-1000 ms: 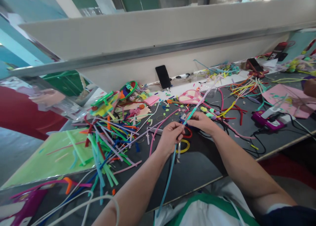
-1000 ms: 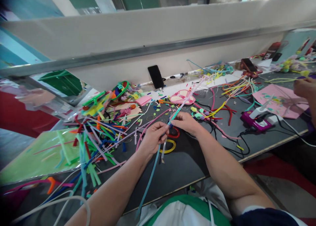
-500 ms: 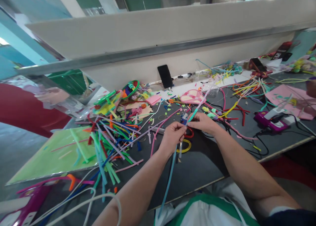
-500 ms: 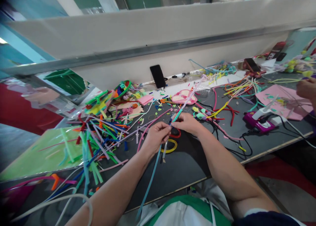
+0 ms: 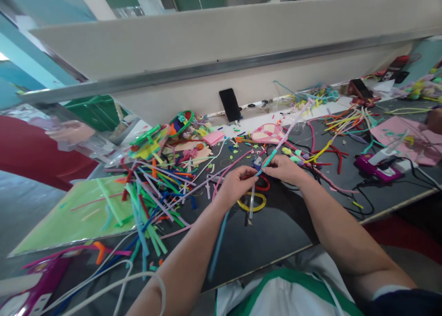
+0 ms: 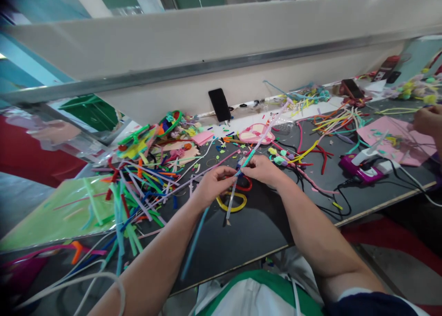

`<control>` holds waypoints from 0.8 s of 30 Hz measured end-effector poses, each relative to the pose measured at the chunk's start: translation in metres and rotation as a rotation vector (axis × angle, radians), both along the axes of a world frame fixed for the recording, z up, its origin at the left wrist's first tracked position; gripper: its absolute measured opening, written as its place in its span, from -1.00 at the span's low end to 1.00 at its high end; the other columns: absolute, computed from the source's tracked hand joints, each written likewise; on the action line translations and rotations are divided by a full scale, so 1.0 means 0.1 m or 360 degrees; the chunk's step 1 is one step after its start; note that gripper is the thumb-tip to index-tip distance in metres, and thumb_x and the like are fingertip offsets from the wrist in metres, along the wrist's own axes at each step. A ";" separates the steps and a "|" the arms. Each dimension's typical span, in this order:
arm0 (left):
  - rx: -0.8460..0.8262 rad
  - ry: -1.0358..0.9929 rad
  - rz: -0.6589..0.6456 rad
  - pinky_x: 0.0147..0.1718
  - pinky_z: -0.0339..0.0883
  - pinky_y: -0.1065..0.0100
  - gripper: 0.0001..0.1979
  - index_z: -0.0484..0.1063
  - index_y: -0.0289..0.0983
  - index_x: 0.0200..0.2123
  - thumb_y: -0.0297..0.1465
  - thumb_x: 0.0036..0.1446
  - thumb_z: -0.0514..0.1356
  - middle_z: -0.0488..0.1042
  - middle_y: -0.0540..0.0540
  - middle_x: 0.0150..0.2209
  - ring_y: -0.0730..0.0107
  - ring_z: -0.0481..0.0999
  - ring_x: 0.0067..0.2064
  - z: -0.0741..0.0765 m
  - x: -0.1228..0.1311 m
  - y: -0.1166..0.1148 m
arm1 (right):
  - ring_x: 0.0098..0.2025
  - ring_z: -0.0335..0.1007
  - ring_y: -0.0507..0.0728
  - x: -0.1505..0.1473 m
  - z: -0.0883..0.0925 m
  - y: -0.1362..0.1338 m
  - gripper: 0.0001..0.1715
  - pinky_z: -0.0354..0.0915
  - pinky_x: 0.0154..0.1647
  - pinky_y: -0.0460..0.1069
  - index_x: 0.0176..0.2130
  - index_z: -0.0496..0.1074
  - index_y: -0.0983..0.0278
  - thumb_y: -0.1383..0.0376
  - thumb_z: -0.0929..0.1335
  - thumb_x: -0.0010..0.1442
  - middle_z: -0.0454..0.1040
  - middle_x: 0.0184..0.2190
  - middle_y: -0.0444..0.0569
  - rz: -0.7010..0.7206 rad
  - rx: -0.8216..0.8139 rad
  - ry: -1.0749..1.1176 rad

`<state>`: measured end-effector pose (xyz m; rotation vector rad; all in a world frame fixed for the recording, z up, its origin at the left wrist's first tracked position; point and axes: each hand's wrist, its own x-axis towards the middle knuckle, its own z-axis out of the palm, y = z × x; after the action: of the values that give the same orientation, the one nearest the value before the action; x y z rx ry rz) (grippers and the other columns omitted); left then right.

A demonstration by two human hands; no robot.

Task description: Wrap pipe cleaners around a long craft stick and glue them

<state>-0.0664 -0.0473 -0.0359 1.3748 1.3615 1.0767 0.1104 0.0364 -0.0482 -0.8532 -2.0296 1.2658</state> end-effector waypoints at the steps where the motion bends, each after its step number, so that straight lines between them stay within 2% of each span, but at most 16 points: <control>1: 0.0070 0.0104 0.0000 -0.60 0.16 0.49 -0.79 0.50 -0.27 -0.33 -0.30 -0.07 0.29 0.49 -0.03 -0.46 0.52 0.33 -0.57 0.05 -0.04 0.00 | -0.50 0.21 -0.01 0.00 0.00 0.00 -0.77 0.14 -0.46 -0.10 -0.37 0.49 0.36 0.23 0.34 0.05 0.38 -0.55 -0.14 -0.0014 -0.0008 -0.0001; 6: 0.0451 0.0386 0.0030 -0.40 0.21 0.44 -0.95 0.54 -0.23 -0.51 -0.39 -0.06 0.28 0.45 -0.05 -0.49 0.39 0.36 -0.41 0.21 -0.15 0.01 | -0.53 0.15 -0.02 -0.02 -0.01 0.00 -0.75 0.09 -0.49 -0.10 -0.39 0.48 0.35 0.19 0.35 0.04 0.33 -0.58 -0.17 0.0040 -0.0100 0.0026; 12: 0.0678 0.0382 0.0245 -0.23 0.20 0.40 -0.91 0.49 -0.23 -0.51 -0.42 0.01 0.22 0.42 -0.05 -0.44 0.37 0.37 -0.32 0.19 -0.14 -0.01 | -0.52 0.13 -0.03 -0.09 0.05 -0.12 -0.76 0.07 -0.47 -0.11 -0.41 0.42 0.35 0.19 0.38 0.03 0.30 -0.57 -0.18 0.0221 -0.0422 0.0338; 14: 0.0636 0.0313 0.0341 -0.26 0.20 0.41 -0.92 0.49 -0.24 -0.49 -0.40 0.02 0.22 0.42 -0.04 -0.44 0.39 0.36 -0.34 0.15 -0.11 -0.01 | -0.53 0.13 -0.04 -0.12 0.05 -0.16 -0.75 0.08 -0.47 -0.10 -0.40 0.42 0.34 0.18 0.41 0.01 0.30 -0.58 -0.19 0.0244 -0.0512 0.0502; 17: 0.0443 0.0054 0.0414 -0.41 0.19 0.45 -0.90 0.46 -0.26 -0.45 -0.34 0.00 0.24 0.39 0.00 -0.49 0.46 0.32 -0.43 0.07 -0.03 -0.02 | -0.53 0.14 -0.03 -0.17 0.04 -0.19 -0.73 0.09 -0.47 -0.10 -0.40 0.42 0.32 0.16 0.44 -0.02 0.31 -0.58 -0.19 0.0203 -0.0588 0.0740; 21: 0.0164 -0.0581 0.0343 -0.66 -0.03 0.51 -0.81 0.35 -0.25 -0.44 -0.26 0.01 0.24 0.21 0.13 -0.63 0.61 0.12 -0.65 -0.04 0.22 -0.09 | -0.52 0.16 -0.02 -0.21 0.02 -0.22 -0.70 0.15 -0.45 -0.08 -0.40 0.42 0.30 0.13 0.45 -0.03 0.29 -0.60 -0.18 -0.0007 -0.0556 0.0948; 24: -0.0026 -0.0913 0.0310 -0.73 -0.14 0.53 -0.75 0.29 -0.26 -0.46 -0.23 -0.02 0.26 0.29 0.10 -0.55 0.65 0.13 -0.67 -0.07 0.43 -0.18 | -0.49 0.22 0.01 -0.22 0.01 -0.22 -0.70 0.21 -0.41 -0.06 -0.36 0.43 0.28 0.13 0.44 -0.02 0.36 -0.53 -0.15 -0.0166 -0.0436 0.0951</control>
<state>-0.0231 -0.0653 -0.0434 0.8323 1.0800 1.4481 0.0888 0.0146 -0.0475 -0.5907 -1.3484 1.5368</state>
